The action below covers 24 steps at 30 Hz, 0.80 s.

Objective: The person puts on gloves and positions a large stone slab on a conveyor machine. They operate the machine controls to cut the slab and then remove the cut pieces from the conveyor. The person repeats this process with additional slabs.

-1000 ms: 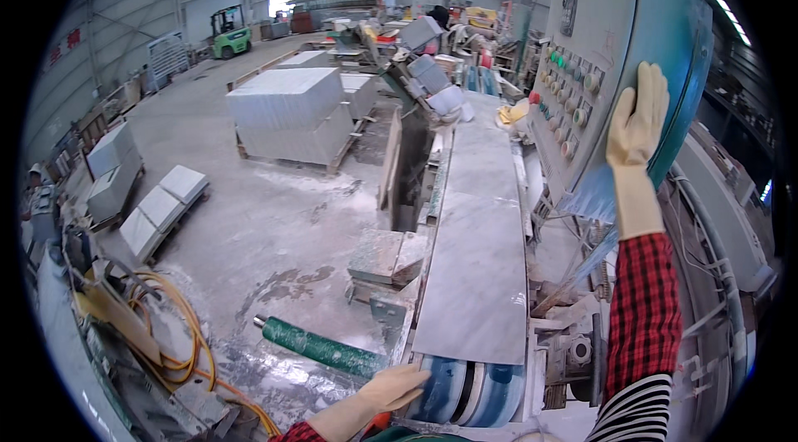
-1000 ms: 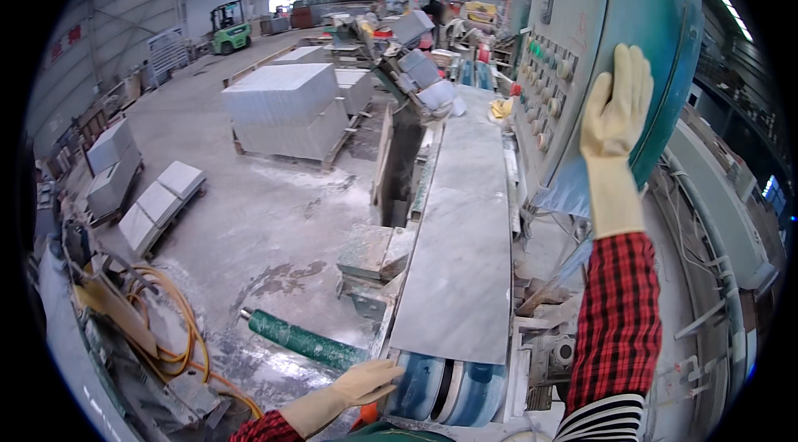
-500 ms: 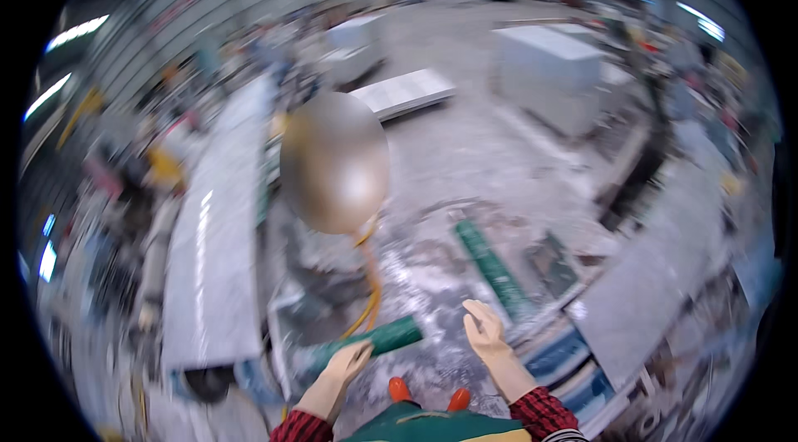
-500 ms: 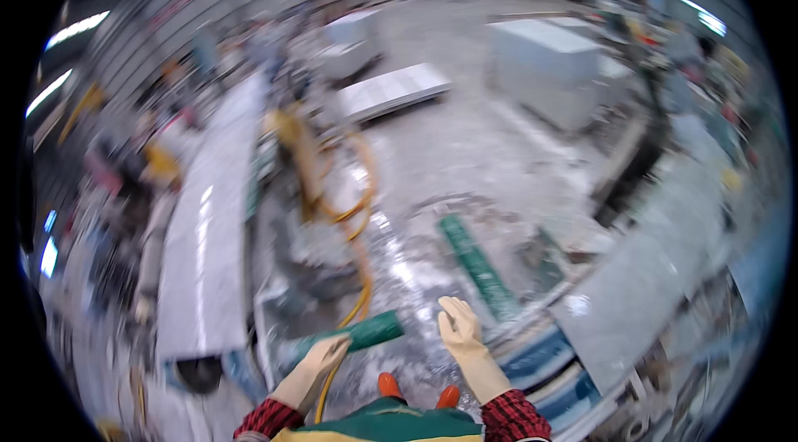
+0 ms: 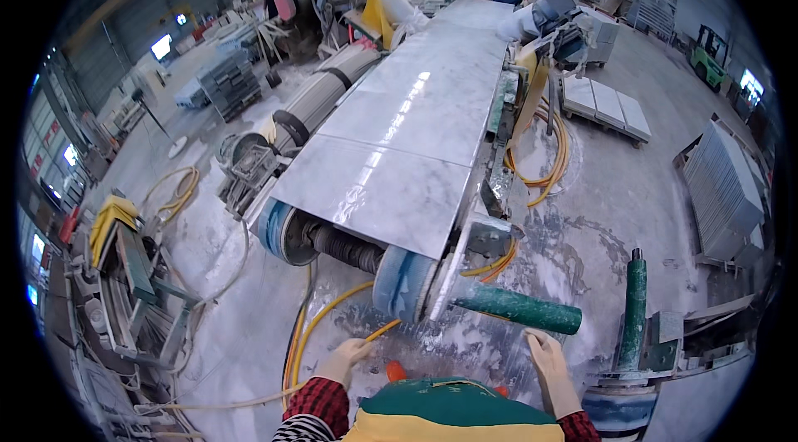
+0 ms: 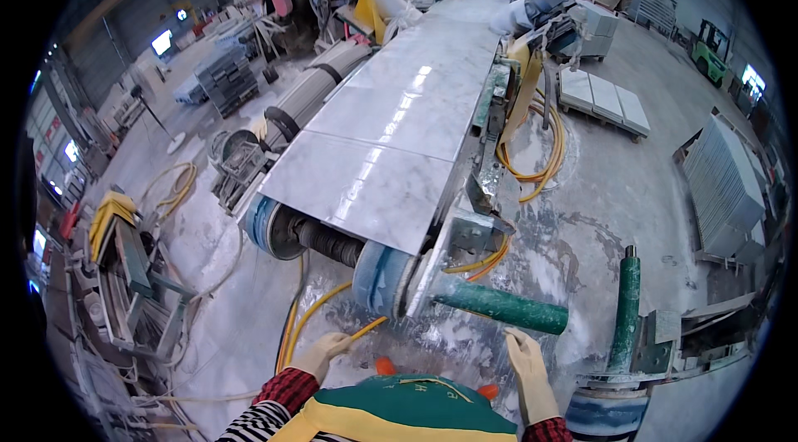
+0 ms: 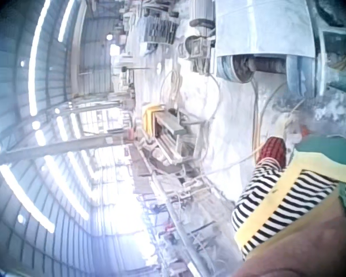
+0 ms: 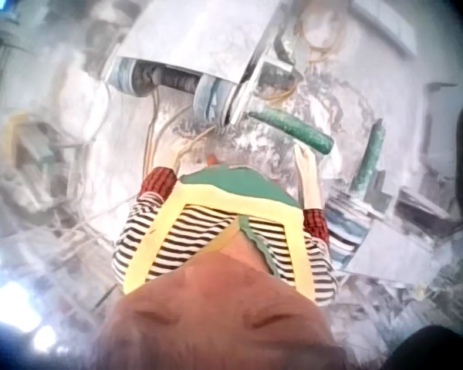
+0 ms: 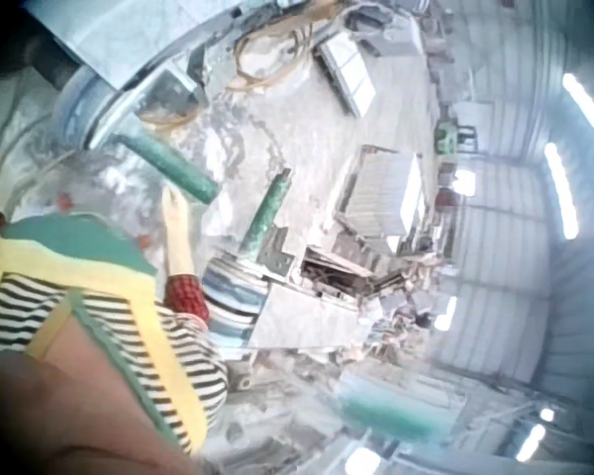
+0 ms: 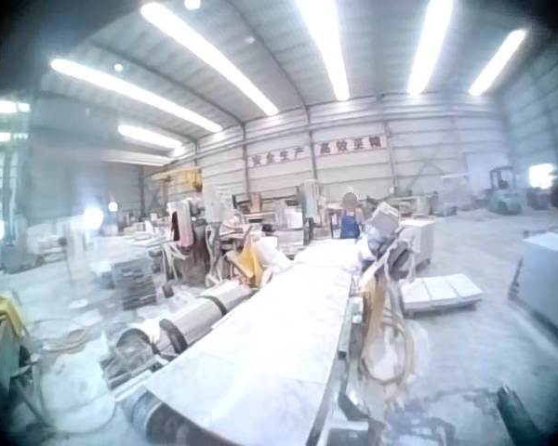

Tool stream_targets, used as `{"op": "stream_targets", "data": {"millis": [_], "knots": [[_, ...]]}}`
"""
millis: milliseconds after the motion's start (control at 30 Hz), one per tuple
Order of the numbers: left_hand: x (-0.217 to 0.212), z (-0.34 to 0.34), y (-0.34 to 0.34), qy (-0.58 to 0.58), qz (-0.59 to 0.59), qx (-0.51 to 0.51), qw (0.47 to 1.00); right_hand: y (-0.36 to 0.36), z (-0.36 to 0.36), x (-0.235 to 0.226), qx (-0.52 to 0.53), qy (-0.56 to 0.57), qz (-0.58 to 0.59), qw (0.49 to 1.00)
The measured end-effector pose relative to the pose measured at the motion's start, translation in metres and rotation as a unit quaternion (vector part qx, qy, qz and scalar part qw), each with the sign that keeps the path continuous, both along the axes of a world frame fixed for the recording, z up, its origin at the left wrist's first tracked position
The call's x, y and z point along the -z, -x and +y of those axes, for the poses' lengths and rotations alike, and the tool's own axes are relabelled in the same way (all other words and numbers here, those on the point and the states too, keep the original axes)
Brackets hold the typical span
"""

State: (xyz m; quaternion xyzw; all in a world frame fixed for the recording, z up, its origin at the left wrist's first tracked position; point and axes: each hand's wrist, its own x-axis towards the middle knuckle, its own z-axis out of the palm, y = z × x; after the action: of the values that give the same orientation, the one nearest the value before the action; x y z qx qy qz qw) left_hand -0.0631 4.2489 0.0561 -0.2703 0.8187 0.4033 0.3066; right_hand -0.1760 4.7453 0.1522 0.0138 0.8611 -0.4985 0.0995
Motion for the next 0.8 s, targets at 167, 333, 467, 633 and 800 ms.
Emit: {"op": "stream_targets", "data": {"millis": [167,333,467,633,800], "knots": [[0.055,-0.131,-0.111,0.276,0.125,0.238,0.923,0.022,-0.126,-0.038,-0.111,0.056,-0.116,0.985],[0.039,-0.175,-0.124,0.091,-0.005,-0.189,0.978,0.04,-0.239,-0.069,-0.206,0.12,-0.205,0.949],[0.072,-0.182,-0.111,0.081,0.033,-0.169,0.982,0.051,-0.289,-0.06,-0.272,0.161,-0.261,0.912],[0.026,-0.156,-0.052,0.063,0.143,-0.166,0.974,0.068,-0.34,-0.04,-0.25,0.278,-0.31,0.874],[-0.035,-0.22,0.025,0.142,0.3,-0.147,0.932,0.079,-0.385,-0.041,-0.233,0.325,-0.37,0.839]]}}
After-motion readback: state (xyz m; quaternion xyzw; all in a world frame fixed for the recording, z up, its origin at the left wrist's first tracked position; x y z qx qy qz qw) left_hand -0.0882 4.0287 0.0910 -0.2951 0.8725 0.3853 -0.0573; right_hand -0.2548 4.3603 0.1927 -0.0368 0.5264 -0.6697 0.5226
